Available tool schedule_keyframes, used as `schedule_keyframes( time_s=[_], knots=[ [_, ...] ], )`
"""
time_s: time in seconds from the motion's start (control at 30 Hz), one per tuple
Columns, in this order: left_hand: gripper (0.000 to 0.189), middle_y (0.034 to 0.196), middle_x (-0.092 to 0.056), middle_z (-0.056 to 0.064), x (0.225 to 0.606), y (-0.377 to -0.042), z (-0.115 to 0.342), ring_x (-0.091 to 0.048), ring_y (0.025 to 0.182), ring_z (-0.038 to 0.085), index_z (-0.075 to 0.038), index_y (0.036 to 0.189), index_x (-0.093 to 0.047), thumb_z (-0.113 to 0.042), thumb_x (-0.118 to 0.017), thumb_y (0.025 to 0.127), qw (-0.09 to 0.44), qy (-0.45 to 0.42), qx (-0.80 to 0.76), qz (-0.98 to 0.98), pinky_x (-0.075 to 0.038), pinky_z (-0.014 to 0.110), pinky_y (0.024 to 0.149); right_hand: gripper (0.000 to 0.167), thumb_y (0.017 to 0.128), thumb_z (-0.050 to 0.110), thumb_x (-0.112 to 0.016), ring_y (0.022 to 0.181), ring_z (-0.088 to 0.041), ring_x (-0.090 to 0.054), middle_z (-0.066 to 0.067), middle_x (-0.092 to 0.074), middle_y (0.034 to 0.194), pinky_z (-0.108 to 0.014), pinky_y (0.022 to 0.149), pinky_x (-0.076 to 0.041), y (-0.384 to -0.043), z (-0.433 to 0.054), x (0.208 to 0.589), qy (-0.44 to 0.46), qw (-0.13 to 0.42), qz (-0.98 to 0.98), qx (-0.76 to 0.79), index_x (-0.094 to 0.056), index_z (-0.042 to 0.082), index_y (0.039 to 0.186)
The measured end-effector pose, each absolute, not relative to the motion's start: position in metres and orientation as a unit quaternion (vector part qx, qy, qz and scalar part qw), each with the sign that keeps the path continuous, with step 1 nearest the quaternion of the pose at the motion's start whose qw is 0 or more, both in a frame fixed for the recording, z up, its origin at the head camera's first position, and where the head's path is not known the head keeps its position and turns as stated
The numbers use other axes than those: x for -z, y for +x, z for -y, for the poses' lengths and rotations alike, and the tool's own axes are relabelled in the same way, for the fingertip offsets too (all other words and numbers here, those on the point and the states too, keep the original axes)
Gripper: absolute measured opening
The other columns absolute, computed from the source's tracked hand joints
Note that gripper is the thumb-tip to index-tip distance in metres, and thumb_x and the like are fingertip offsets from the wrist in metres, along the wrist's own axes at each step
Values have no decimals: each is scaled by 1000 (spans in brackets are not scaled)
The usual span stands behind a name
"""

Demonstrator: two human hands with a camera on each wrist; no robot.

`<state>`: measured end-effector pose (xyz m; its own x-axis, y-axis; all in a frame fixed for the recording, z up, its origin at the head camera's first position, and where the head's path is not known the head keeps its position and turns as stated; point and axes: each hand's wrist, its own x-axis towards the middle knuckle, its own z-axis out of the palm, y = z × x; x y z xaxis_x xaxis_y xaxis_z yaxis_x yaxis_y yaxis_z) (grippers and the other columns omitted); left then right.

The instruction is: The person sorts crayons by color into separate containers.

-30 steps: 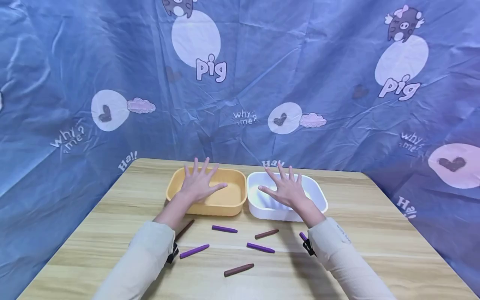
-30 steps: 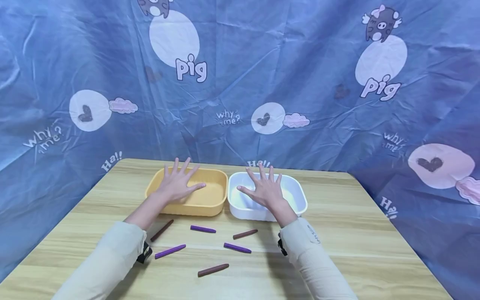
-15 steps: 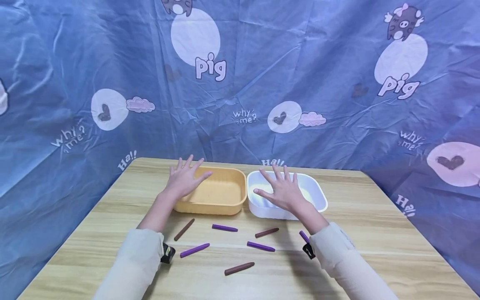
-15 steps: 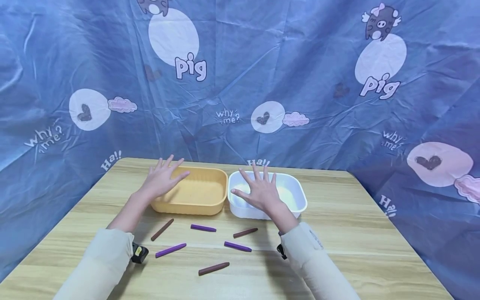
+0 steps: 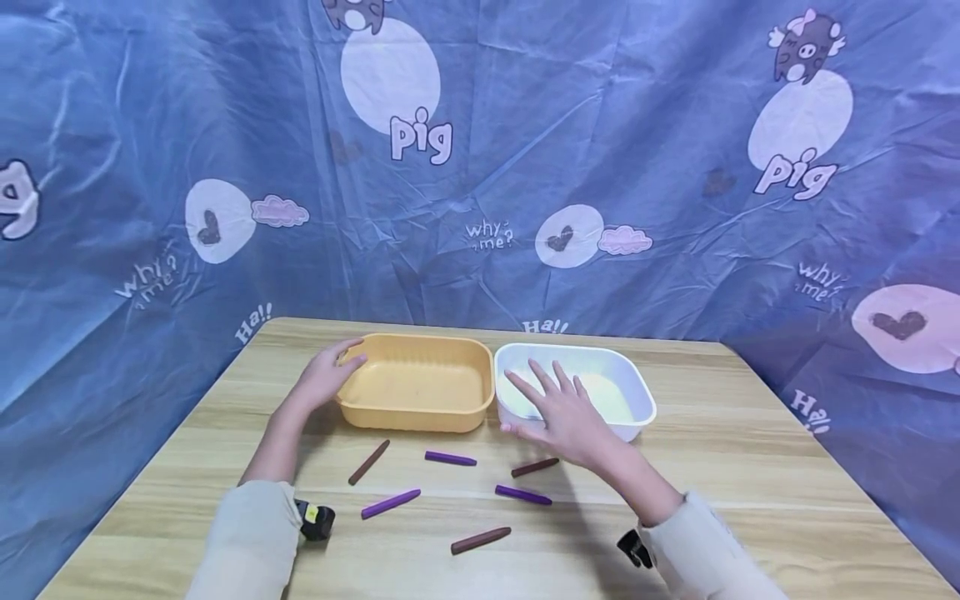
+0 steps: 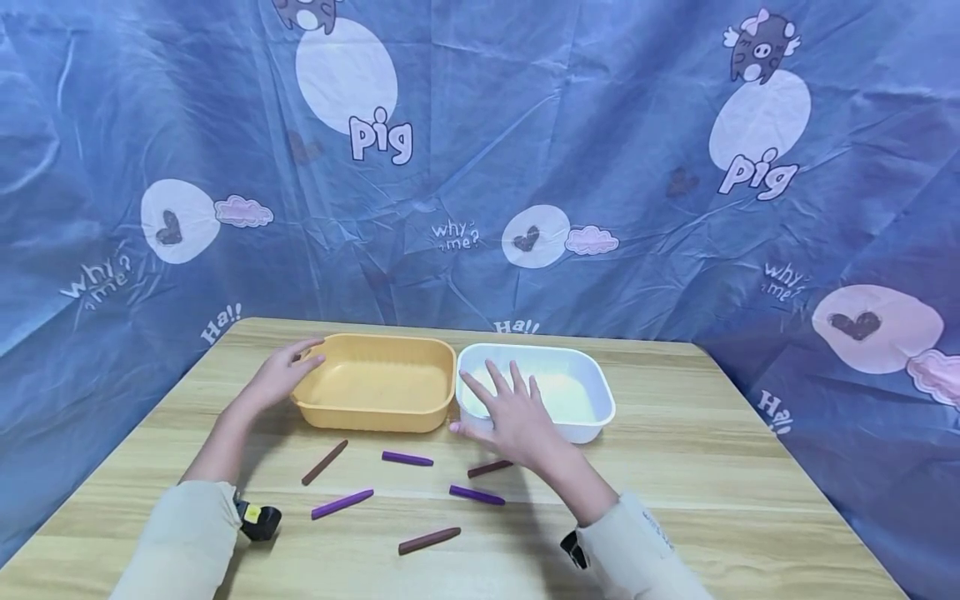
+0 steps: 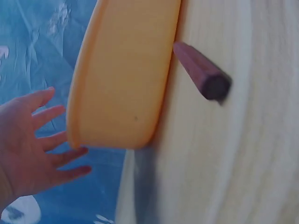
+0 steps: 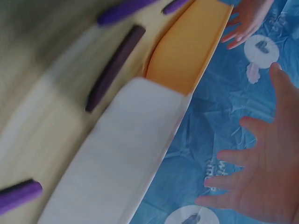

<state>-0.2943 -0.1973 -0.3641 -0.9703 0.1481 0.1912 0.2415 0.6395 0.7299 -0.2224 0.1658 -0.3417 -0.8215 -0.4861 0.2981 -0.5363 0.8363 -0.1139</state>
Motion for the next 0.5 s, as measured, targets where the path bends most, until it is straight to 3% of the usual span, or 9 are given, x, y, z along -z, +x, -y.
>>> schedule_keyframes(
  time_s=[0.3,0.5],
  knots=[
    [51,144,-23,25,382,-296,218,-38,120,43,3,141,-26,-13,-44,97,-8,-59,576,815,-44,42,89,72,81,61,-54,128,-43,-25,-15,-33,143,-60,98,-25,-193,-161,351,310,77,936,-148,-41,22,140],
    [53,144,-21,26,391,-296,225,-34,123,42,2,144,-16,-10,-40,98,-51,-50,653,754,-39,45,94,69,81,47,-65,127,-38,-31,-10,-37,141,-56,96,-31,-181,-159,360,359,45,915,-181,-41,20,140]
  ],
)
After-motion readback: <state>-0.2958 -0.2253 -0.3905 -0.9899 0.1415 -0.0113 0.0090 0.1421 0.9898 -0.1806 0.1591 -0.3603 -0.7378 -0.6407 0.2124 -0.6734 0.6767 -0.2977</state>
